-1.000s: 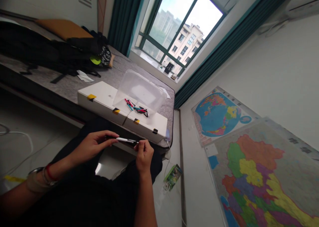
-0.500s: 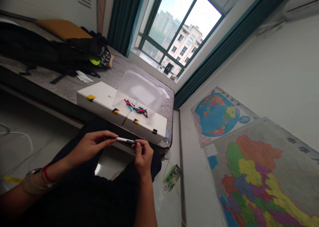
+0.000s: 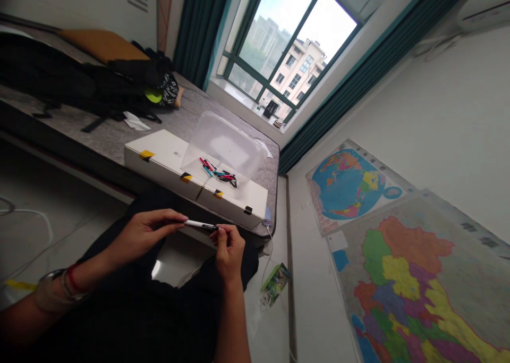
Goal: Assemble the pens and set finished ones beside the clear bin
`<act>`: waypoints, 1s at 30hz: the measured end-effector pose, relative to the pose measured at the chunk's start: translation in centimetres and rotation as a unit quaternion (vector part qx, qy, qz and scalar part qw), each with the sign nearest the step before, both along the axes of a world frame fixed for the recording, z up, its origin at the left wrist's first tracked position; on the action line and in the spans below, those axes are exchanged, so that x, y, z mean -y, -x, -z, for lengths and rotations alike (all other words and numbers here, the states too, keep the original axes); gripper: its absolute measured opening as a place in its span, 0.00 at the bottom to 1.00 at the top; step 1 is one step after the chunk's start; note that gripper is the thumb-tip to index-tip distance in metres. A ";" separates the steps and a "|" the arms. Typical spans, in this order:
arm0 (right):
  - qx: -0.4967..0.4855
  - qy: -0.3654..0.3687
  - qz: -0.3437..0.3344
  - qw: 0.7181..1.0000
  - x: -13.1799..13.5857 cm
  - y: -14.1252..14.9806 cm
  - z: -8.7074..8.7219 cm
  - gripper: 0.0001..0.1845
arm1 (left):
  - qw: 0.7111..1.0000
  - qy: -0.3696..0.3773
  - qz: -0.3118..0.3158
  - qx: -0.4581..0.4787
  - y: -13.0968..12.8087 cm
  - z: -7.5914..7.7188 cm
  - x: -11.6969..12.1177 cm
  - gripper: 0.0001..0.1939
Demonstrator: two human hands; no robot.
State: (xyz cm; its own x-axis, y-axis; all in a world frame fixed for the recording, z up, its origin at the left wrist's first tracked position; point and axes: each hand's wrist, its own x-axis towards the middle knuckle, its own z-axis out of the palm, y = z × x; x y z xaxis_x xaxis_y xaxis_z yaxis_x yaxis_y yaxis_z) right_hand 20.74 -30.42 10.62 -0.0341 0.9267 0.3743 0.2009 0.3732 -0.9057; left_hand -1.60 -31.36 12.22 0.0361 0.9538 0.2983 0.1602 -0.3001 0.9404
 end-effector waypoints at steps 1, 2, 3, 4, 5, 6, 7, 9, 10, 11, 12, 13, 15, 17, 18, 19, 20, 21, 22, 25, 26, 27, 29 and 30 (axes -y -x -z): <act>-0.007 0.005 -0.002 1.000 0.0 0.0 0.0 0.14 | 1.000 0.007 -0.004 0.000 0.0 0.0 0.0 0.16; -0.016 0.010 -0.004 1.000 0.0 0.1 -0.1 0.14 | 1.000 0.015 -0.010 0.003 0.0 0.1 0.0 0.18; -0.028 0.016 -0.006 0.999 0.0 0.1 -0.1 0.15 | 1.000 0.021 -0.019 0.008 0.0 0.1 0.0 0.19; -0.042 0.023 -0.007 0.999 -0.1 0.1 -0.2 0.15 | 0.999 0.026 -0.028 0.015 0.0 0.1 -0.1 0.21; -0.056 0.028 -0.009 0.998 -0.1 0.1 -0.2 0.15 | 0.999 0.031 -0.035 0.026 0.1 0.0 -0.1 0.22; -0.069 0.033 -0.008 0.997 -0.2 0.1 -0.3 0.16 | 0.998 0.034 -0.038 0.038 0.1 0.0 -0.1 0.23; -0.082 0.037 -0.006 0.996 -0.3 0.1 -0.3 0.16 | 0.997 0.038 -0.037 0.050 0.1 -0.1 -0.2 0.23; -0.104 0.044 -0.005 0.994 -0.4 0.1 -0.3 0.16 | 0.996 0.047 -0.028 0.074 0.2 -0.2 -0.2 0.22; -0.115 0.046 -0.005 0.992 -0.5 0.1 -0.3 0.16 | 0.995 0.050 -0.023 0.084 0.2 -0.3 -0.2 0.21; -0.125 0.047 -0.006 0.991 -0.5 0.0 -0.2 0.16 | 0.994 0.053 -0.018 0.091 0.2 -0.4 -0.2 0.21; -0.135 0.049 -0.006 0.990 -0.6 0.0 -0.2 0.16 | 0.994 0.054 -0.014 0.096 0.2 -0.5 -0.2 0.21; -0.144 0.051 -0.007 0.988 -0.6 0.0 -0.2 0.16 | 0.994 0.054 -0.009 0.099 0.2 -0.6 -0.2 0.21; -0.161 0.052 -0.008 0.986 -0.6 0.0 -0.2 0.15 | 0.994 0.053 -0.005 0.100 0.2 -0.8 -0.1 0.21; -0.173 0.053 -0.009 0.984 -0.5 -0.1 -0.2 0.15 | 0.993 0.057 -0.003 0.099 0.2 -1.0 -0.1 0.21; -0.176 0.053 -0.009 0.983 -0.4 -0.1 -0.2 0.15 | 0.993 0.059 -0.003 0.098 0.2 -1.1 0.0 0.21; -0.178 0.054 -0.008 0.982 -0.4 -0.2 -0.2 0.15 | 0.993 0.060 -0.002 0.097 0.3 -1.1 0.0 0.20; -0.179 0.055 -0.007 0.982 -0.4 -0.2 -0.1 0.15 | 0.993 0.061 -0.001 0.096 0.3 -1.1 0.1 0.20; -0.179 0.057 -0.007 0.982 -0.3 -0.2 -0.1 0.15 | 0.994 0.061 0.000 0.096 0.3 -1.1 0.2 0.20; -0.180 0.060 -0.007 0.982 -0.3 -0.2 0.0 0.15 | 0.994 0.059 -0.002 0.094 0.4 -1.0 0.2 0.20; -0.189 0.065 -0.003 0.980 -0.3 0.0 0.2 0.15 | 0.996 0.054 -0.020 0.070 0.5 -0.4 0.2 0.21; -0.193 0.065 0.002 0.979 -0.4 0.1 0.3 0.15 | 0.997 0.052 -0.028 0.058 0.6 -0.1 0.2 0.21; -0.197 0.066 0.010 0.978 -0.4 0.2 0.3 0.16 | 0.997 0.051 -0.034 0.046 0.6 0.1 0.2 0.21; -0.205 0.064 0.025 0.976 -0.5 0.3 0.4 0.16 | 0.998 0.053 -0.032 0.032 0.7 0.3 0.1 0.21; -0.210 0.061 0.030 0.975 -0.6 0.3 0.4 0.16 | 0.998 0.055 -0.026 0.034 0.7 0.4 0.1 0.22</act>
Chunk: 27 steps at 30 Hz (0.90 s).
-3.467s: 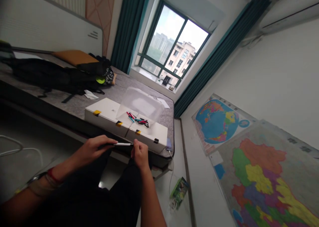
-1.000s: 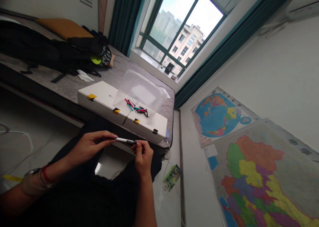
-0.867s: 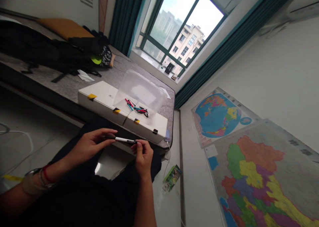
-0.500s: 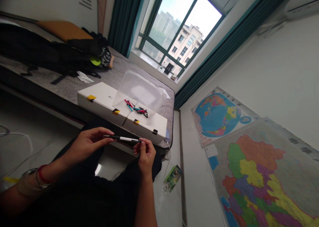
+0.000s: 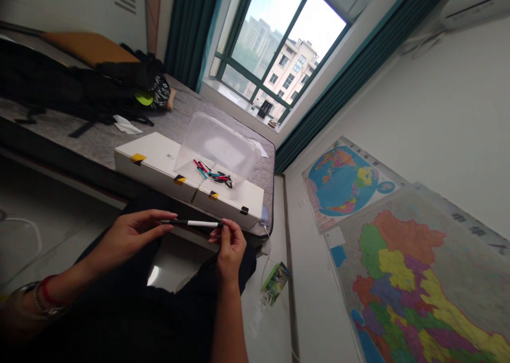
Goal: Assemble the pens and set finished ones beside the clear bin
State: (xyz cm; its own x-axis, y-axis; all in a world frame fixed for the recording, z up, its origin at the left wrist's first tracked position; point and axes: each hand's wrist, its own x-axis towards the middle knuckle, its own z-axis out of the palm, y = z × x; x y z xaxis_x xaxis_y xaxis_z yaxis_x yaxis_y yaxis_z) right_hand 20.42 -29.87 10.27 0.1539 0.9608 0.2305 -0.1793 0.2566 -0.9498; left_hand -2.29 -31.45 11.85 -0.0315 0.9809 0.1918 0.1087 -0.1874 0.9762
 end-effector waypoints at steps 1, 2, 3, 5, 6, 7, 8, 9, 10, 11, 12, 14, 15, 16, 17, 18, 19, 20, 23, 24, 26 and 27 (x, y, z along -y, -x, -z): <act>-0.006 -0.003 0.004 1.000 0.0 0.0 -0.1 0.15 | 1.000 0.002 0.006 0.006 0.0 0.0 0.0 0.22; -0.012 -0.006 0.007 1.000 -0.1 0.0 -0.1 0.15 | 1.000 0.005 0.009 0.015 -0.1 -0.1 0.0 0.22; -0.016 -0.009 0.009 1.000 -0.1 0.0 -0.2 0.14 | 1.000 0.008 0.010 0.023 -0.1 -0.2 0.0 0.22; -0.018 -0.012 0.010 1.000 -0.1 -0.1 -0.4 0.14 | 0.999 0.014 0.009 0.037 -0.2 -0.5 0.1 0.21; -0.015 -0.013 0.013 1.000 0.0 -0.1 -0.4 0.14 | 0.999 0.017 0.010 0.041 -0.2 -0.6 0.1 0.21; -0.011 -0.012 0.016 1.000 0.0 -0.2 -0.5 0.15 | 0.999 0.019 0.012 0.045 -0.3 -0.7 0.1 0.21; -0.008 -0.011 0.019 1.000 0.0 -0.2 -0.5 0.15 | 0.999 0.021 0.013 0.048 -0.3 -0.7 0.1 0.20; -0.005 -0.009 0.021 1.000 0.0 -0.1 -0.5 0.16 | 0.998 0.022 0.014 0.052 -0.3 -0.8 0.2 0.20; -0.003 -0.007 0.022 1.000 0.0 -0.1 -0.5 0.16 | 0.998 0.022 0.014 0.055 -0.3 -0.8 0.2 0.20; -0.003 -0.004 0.022 1.000 0.0 0.0 -0.5 0.17 | 0.998 0.023 0.014 0.058 -0.3 -0.7 0.2 0.20; -0.004 -0.002 0.022 1.000 0.0 0.1 -0.5 0.19 | 0.998 0.026 0.013 0.062 -0.3 -0.6 0.1 0.20; -0.010 -0.001 0.024 1.000 -0.2 0.4 -0.6 0.24 | 0.996 0.036 0.004 0.077 -0.2 -0.2 0.0 0.20; -0.017 -0.002 0.026 1.000 -0.4 0.6 -0.6 0.26 | 0.995 0.042 -0.007 0.090 -0.1 0.1 -0.2 0.21; -0.026 -0.002 0.031 0.999 -0.6 0.7 -0.7 0.28 | 0.993 0.050 -0.023 0.107 0.1 0.5 -0.4 0.21; -0.038 -0.001 0.037 0.999 -0.8 0.8 -0.7 0.28 | 0.989 0.057 -0.044 0.126 0.4 0.9 -0.7 0.22; -0.052 0.002 0.044 0.998 -1.0 0.9 -0.7 0.27 | 0.985 0.064 -0.068 0.145 0.8 1.4 -1.1 0.23; -0.067 0.008 0.051 0.996 -1.2 0.9 -0.6 0.25 | 0.980 0.070 -0.091 0.162 1.4 1.8 -1.7 0.23; -0.083 0.017 0.056 0.995 -1.4 0.9 -0.5 0.22 | 0.974 0.072 -0.118 0.177 2.1 2.2 -2.4 0.23; -0.129 0.043 0.046 0.990 -1.7 0.7 0.0 0.16 | 0.953 0.051 -0.201 0.221 4.8 2.9 -5.1 0.20; -0.144 0.049 0.041 0.988 -1.7 0.6 0.2 0.15 | 0.944 0.043 -0.228 0.236 5.8 3.0 -6.2 0.19; -0.170 0.057 0.037 0.983 -1.6 0.7 0.5 0.14 | 0.926 0.042 -0.271 0.260 7.6 3.1 -8.2 0.16; -0.181 0.060 0.036 0.981 -1.5 0.7 0.6 0.14 | 0.921 0.046 -0.284 0.264 8.4 3.2 -9.2 0.15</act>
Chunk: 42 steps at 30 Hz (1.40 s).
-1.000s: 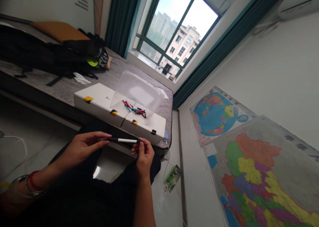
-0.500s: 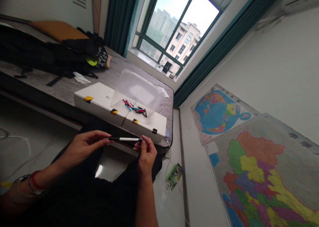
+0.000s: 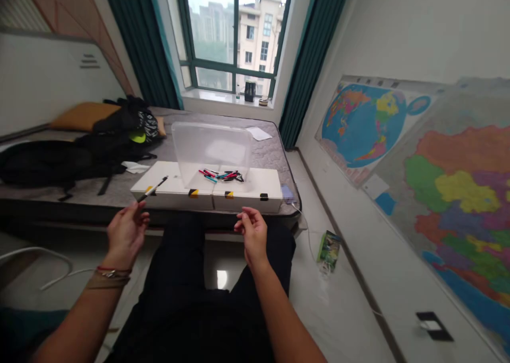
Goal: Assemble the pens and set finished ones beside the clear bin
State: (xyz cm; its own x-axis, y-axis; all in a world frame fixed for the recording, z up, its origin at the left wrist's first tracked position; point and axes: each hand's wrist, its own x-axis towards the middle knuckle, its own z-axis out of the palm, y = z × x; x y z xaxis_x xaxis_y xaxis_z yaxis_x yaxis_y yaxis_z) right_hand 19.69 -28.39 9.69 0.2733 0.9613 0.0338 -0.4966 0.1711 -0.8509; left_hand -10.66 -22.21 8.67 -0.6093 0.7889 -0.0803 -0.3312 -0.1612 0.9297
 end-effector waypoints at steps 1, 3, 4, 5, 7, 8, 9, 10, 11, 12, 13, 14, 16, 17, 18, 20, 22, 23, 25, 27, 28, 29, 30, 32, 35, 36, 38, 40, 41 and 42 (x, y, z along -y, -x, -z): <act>-0.010 0.003 -0.001 1.000 0.1 0.1 0.1 0.13 | 1.000 0.010 -0.010 -0.003 0.7 0.1 -1.0 0.14; -0.023 0.009 -0.006 1.000 0.3 0.1 0.1 0.13 | 0.999 0.032 -0.018 -0.026 1.6 0.5 -3.0 0.13; -0.028 0.011 -0.009 1.000 0.4 0.1 0.1 0.12 | 0.998 0.045 -0.025 -0.037 1.9 0.7 -4.0 0.13; -0.031 0.012 -0.012 0.999 0.4 0.1 0.1 0.12 | 0.997 0.059 -0.028 -0.047 2.1 1.0 -5.0 0.12; -0.034 0.014 -0.015 0.999 0.5 -0.1 0.1 0.12 | 0.993 0.084 -0.032 -0.076 2.3 1.6 -7.1 0.13; -0.035 0.014 -0.015 0.999 0.5 -0.2 0.1 0.12 | 0.990 0.095 -0.029 -0.101 2.3 1.9 -8.1 0.13; -0.035 0.015 -0.016 0.999 0.5 -0.3 0.1 0.12 | 0.986 0.107 -0.026 -0.129 2.3 2.2 -9.2 0.13; -0.034 0.016 -0.016 0.999 0.5 -0.4 0.1 0.12 | 0.980 0.120 -0.024 -0.158 2.4 2.5 -10.2 0.14; -0.032 0.018 -0.017 0.999 0.5 -0.6 0.1 0.12 | 0.973 0.131 -0.020 -0.189 2.5 2.8 -11.2 0.14; -0.030 0.019 -0.018 0.999 0.5 -0.7 0.1 0.12 | 0.965 0.139 -0.019 -0.220 2.6 3.1 -12.2 0.14; -0.027 0.022 -0.019 0.999 0.5 -0.9 0.2 0.12 | 0.956 0.149 -0.019 -0.251 2.7 3.4 -13.0 0.14; -0.025 0.024 -0.021 0.999 0.5 -1.0 0.3 0.12 | 0.945 0.162 -0.019 -0.285 2.9 3.7 -13.8 0.14; -0.024 0.029 -0.024 0.999 0.4 -1.3 0.6 0.11 | 0.911 0.195 -0.016 -0.363 3.4 4.2 -15.1 0.13; -0.023 0.033 -0.026 0.999 0.4 -1.4 0.8 0.11 | 0.888 0.210 -0.013 -0.409 3.8 4.5 -15.6 0.12; -0.022 0.038 -0.028 0.999 0.3 -1.5 1.0 0.11 | 0.862 0.220 -0.009 -0.456 4.1 4.7 -16.1 0.12; -0.017 0.049 -0.032 0.998 0.0 -1.6 1.4 0.11 | 0.809 0.231 0.010 -0.540 5.0 5.0 -16.8 0.13; -0.005 0.060 -0.037 0.998 -0.7 -1.5 1.9 0.12 | 0.766 0.244 0.041 -0.594 5.9 5.4 -17.3 0.14; 0.002 0.064 -0.041 0.997 -1.2 -1.4 2.2 0.12 | 0.752 0.253 0.057 -0.607 6.2 5.5 -17.4 0.14; 0.020 0.070 -0.053 0.996 -2.3 -1.0 3.3 0.12 | 0.739 0.269 0.079 -0.613 6.5 5.7 -17.5 0.16; 0.044 0.079 -0.064 0.994 -3.7 -0.5 4.9 0.12 | 0.743 0.267 0.076 -0.609 6.2 5.8 -17.1 0.18; 0.058 0.087 -0.069 0.992 -4.3 -0.2 6.0 0.12 | 0.750 0.254 0.062 -0.608 5.9 5.7 -16.8 0.20; 0.069 0.099 -0.069 0.990 -4.8 0.1 7.2 0.12 | 0.758 0.234 0.041 -0.607 5.4 5.6 -16.4 0.22; 0.078 0.112 -0.067 0.988 -5.3 0.4 8.5 0.12 | 0.767 0.204 0.010 -0.608 4.8 5.4 -15.9 0.22; 0.099 0.134 -0.077 0.983 -6.1 0.9 10.8 0.12 | 0.779 0.124 -0.046 -0.613 3.3 4.7 -14.8 0.17; 0.185 0.122 -0.090 0.971 -7.6 1.5 12.6 0.11 | 0.771 0.031 -0.016 -0.636 0.7 3.4 -13.6 0.13; 0.234 0.100 -0.088 0.963 -8.4 1.7 12.6 0.11 | 0.767 0.005 0.008 -0.642 -0.3 3.0 -13.4 0.12; 0.357 0.025 -0.075 0.931 -10.5 2.0 11.7 0.11 | 0.755 -0.042 0.054 -0.652 -2.1 2.4 -13.4 0.11; 0.454 -0.051 -0.058 0.888 -13.4 2.3 10.2 0.13 | 0.732 -0.082 0.109 -0.667 -3.9 2.0 -13.8 0.10; 0.492 -0.089 -0.049 0.864 -15.0 2.4 9.3 0.13 | 0.720 -0.096 0.142 -0.673 -4.7 1.8 -14.2 0.10; 0.526 -0.120 -0.037 0.841 -16.6 2.6 8.5 0.13 | 0.707 -0.108 0.174 -0.677 -5.4 1.8 -14.6 0.09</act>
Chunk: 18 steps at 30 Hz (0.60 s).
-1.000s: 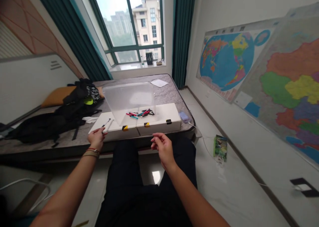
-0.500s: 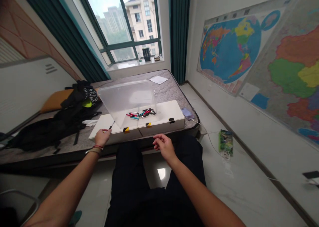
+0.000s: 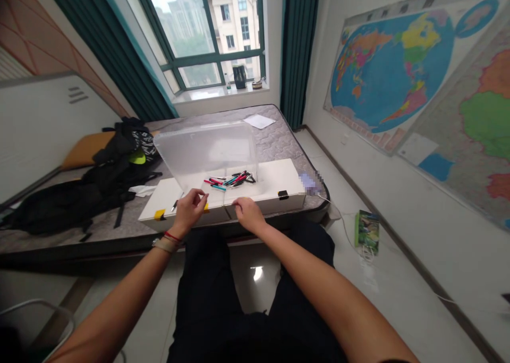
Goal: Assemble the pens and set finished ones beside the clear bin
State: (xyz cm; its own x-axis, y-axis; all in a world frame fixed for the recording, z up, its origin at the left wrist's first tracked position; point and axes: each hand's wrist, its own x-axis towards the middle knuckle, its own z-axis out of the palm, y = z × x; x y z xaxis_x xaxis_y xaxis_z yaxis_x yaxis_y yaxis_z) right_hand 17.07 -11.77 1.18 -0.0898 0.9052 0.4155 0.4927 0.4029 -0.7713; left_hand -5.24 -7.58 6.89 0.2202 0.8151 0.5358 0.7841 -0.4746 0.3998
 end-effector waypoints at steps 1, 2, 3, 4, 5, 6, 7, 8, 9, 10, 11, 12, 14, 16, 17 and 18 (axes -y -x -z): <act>0.034 -0.033 0.005 0.999 -1.6 0.2 -0.7 0.13 | 1.000 0.010 0.026 -0.011 -0.6 0.0 -0.5 0.09; 0.068 -0.061 0.013 0.996 -3.2 0.3 -1.3 0.14 | 0.999 0.017 0.043 -0.023 -1.2 0.0 -1.0 0.08; 0.099 -0.083 0.030 0.991 -4.7 0.5 -1.8 0.14 | 0.998 0.018 0.053 -0.036 -1.7 0.1 -1.6 0.08; 0.124 -0.096 0.048 0.986 -6.0 0.6 -2.0 0.14 | 0.997 0.017 0.056 -0.051 -2.0 0.2 -2.2 0.08; 0.147 -0.103 0.065 0.982 -7.1 0.6 -2.0 0.14 | 0.996 0.014 0.056 -0.068 -2.3 0.4 -2.8 0.07; 0.166 -0.103 0.078 0.978 -8.1 0.7 -1.9 0.15 | 0.995 0.011 0.056 -0.087 -2.5 0.6 -3.5 0.07; 0.185 -0.100 0.084 0.974 -8.8 0.6 -1.6 0.15 | 0.993 0.009 0.056 -0.106 -2.6 0.8 -4.2 0.07; 0.201 -0.096 0.085 0.971 -9.4 0.6 -1.1 0.16 | 0.991 0.007 0.055 -0.125 -2.7 1.0 -4.9 0.07; 0.214 -0.093 0.084 0.969 -9.9 0.5 -0.5 0.17 | 0.988 0.006 0.052 -0.144 -2.7 1.2 -5.7 0.08; 0.223 -0.092 0.082 0.967 -10.2 0.4 0.1 0.18 | 0.985 0.007 0.048 -0.164 -2.7 1.3 -6.6 0.09; 0.228 -0.092 0.083 0.966 -10.4 0.3 0.7 0.19 | 0.982 0.010 0.043 -0.183 -2.6 1.4 -7.4 0.10; 0.230 -0.093 0.085 0.965 -10.6 0.3 1.3 0.20 | 0.979 0.015 0.037 -0.202 -2.6 1.4 -8.3 0.12; 0.229 -0.093 0.088 0.965 -10.8 0.3 2.2 0.22 | 0.970 0.030 0.026 -0.239 -2.5 1.3 -10.2 0.14; 0.227 -0.085 0.084 0.967 -10.9 0.3 2.8 0.24 | 0.962 0.045 0.023 -0.270 -2.6 1.0 -11.9 0.15; 0.224 -0.079 0.082 0.968 -11.0 0.4 3.0 0.24 | 0.957 0.054 0.024 -0.285 -2.7 1.0 -12.7 0.16; 0.222 -0.074 0.081 0.969 -11.0 0.4 3.1 0.24 | 0.951 0.065 0.027 -0.301 -2.8 0.9 -13.4 0.16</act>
State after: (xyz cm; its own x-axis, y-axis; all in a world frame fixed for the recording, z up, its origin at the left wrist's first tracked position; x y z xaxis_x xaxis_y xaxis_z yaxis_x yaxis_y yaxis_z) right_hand 16.66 -0.73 -1.90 -0.1501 0.8558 0.4951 0.8288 0.3819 -0.4089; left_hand -2.46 5.80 5.98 0.4991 0.8443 0.1951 0.8651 -0.4985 -0.0558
